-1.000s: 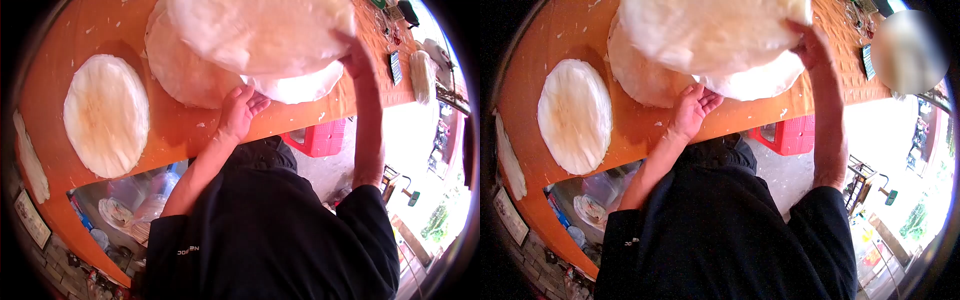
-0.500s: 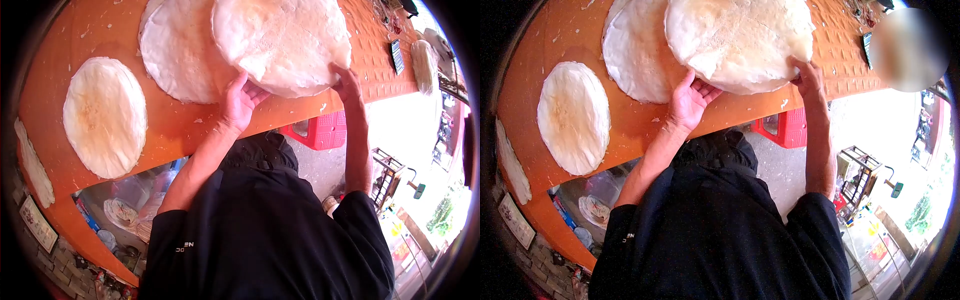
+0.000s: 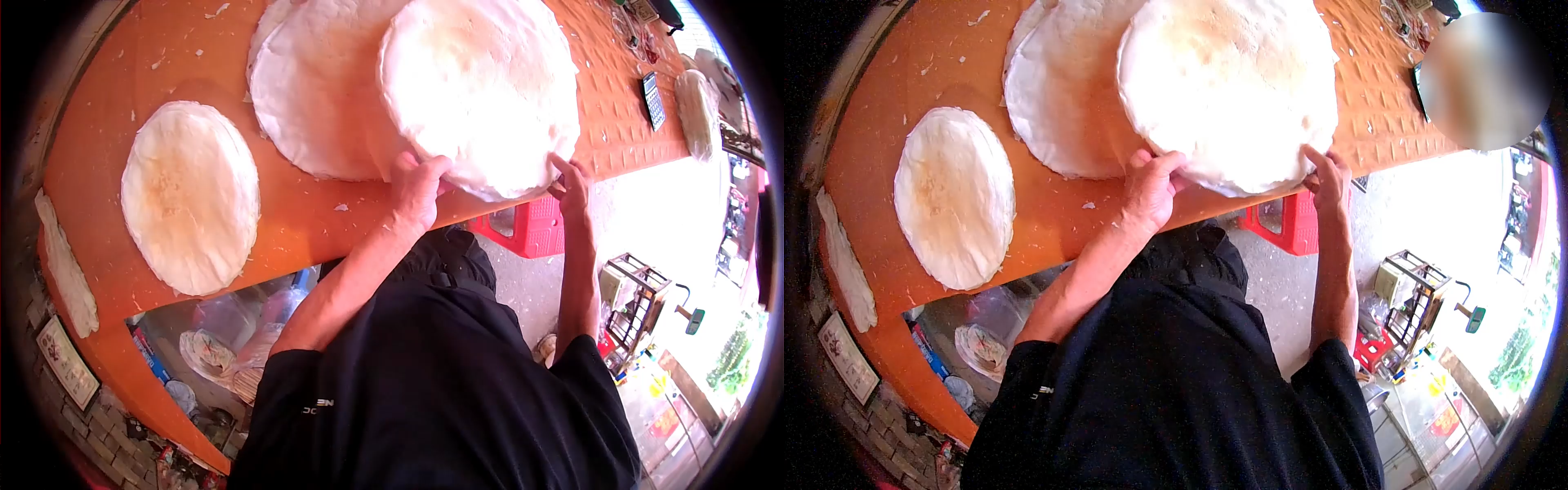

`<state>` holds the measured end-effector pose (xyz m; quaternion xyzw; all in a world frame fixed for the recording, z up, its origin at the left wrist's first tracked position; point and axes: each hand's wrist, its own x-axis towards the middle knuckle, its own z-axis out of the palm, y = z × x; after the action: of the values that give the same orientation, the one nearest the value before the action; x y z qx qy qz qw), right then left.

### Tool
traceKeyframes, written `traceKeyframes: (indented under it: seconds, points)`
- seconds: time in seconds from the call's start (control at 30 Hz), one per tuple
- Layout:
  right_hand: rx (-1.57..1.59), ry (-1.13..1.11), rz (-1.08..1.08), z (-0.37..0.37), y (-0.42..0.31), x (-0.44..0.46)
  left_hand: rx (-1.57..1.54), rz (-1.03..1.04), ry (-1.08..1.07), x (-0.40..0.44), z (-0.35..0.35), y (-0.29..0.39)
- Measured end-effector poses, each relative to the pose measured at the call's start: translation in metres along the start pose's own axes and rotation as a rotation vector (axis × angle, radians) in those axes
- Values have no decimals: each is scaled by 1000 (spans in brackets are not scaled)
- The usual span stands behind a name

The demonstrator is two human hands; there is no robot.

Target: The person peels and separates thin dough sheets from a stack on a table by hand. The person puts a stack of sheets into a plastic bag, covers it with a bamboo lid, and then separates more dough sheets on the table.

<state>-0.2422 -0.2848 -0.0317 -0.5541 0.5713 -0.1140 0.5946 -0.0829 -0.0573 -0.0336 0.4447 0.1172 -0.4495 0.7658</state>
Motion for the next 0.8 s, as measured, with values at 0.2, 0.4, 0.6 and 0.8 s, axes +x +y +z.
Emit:
traceKeyframes:
  seconds: [0.2, 0.4, 0.6, 0.8]
  points:
    - [733, -358, 192, -9, -9, 14, -3, 24, -76, 10, -6, 7]
    - [187, -194, -287, 3, -92, 9, -172, -167, -45, 23, -4, 53]
    - [197, -396, -763, 51, -253, -14, -223, 25, -218, 33, 4, 154]
    - [353, -350, -653, 106, -224, -31, -87, 280, -55, -6, -23, 184]
